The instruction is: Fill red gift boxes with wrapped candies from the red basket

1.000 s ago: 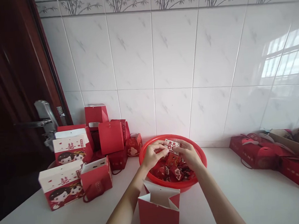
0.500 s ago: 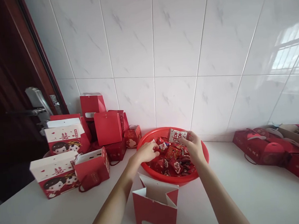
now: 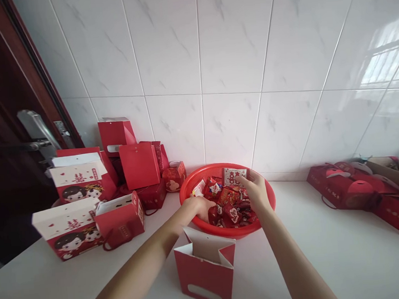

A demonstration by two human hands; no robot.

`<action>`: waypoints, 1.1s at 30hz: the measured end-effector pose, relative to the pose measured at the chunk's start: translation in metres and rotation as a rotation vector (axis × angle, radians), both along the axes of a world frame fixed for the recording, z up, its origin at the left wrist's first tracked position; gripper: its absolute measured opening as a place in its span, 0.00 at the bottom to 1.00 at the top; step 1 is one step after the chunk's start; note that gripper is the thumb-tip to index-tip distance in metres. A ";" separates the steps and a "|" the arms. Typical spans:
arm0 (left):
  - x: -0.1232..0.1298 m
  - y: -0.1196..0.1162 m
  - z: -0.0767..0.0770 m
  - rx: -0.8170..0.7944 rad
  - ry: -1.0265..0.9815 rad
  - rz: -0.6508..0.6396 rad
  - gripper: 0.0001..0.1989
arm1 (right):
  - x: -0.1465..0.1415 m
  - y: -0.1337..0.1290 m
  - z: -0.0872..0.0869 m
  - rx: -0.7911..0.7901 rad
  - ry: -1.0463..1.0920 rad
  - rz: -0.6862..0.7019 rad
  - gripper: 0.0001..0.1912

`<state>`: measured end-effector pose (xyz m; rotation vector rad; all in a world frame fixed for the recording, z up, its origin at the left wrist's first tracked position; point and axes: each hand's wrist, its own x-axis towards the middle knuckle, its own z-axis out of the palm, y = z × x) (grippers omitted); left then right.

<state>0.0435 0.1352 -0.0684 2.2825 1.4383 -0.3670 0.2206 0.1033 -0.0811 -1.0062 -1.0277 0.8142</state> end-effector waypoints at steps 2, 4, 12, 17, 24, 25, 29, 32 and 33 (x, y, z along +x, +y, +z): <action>0.002 0.001 -0.004 -0.004 0.039 -0.056 0.27 | 0.000 0.001 -0.001 0.001 0.012 -0.006 0.13; 0.004 0.001 -0.007 -0.004 0.067 -0.122 0.19 | -0.001 0.002 -0.001 -0.004 0.033 -0.007 0.13; 0.009 -0.005 -0.013 0.122 -0.085 -0.210 0.31 | -0.003 0.001 0.000 -0.002 0.116 -0.002 0.10; 0.013 -0.005 -0.015 0.120 -0.087 -0.263 0.31 | -0.002 0.001 0.001 0.004 0.143 -0.018 0.10; 0.011 0.000 -0.020 0.066 -0.163 -0.299 0.14 | -0.001 -0.002 0.006 0.012 0.193 -0.072 0.12; 0.011 0.000 -0.020 0.076 -0.173 -0.305 0.12 | -0.001 -0.003 0.007 0.014 0.211 -0.081 0.12; 0.011 0.000 -0.019 0.120 -0.217 -0.305 0.06 | -0.001 -0.005 0.009 -0.007 0.313 -0.091 0.14; 0.012 0.002 -0.016 0.201 -0.305 -0.274 0.07 | 0.000 -0.004 0.011 -0.028 0.382 -0.107 0.14; 0.012 0.003 -0.015 0.248 -0.346 -0.248 0.07 | 0.001 -0.003 0.011 -0.031 0.405 -0.117 0.13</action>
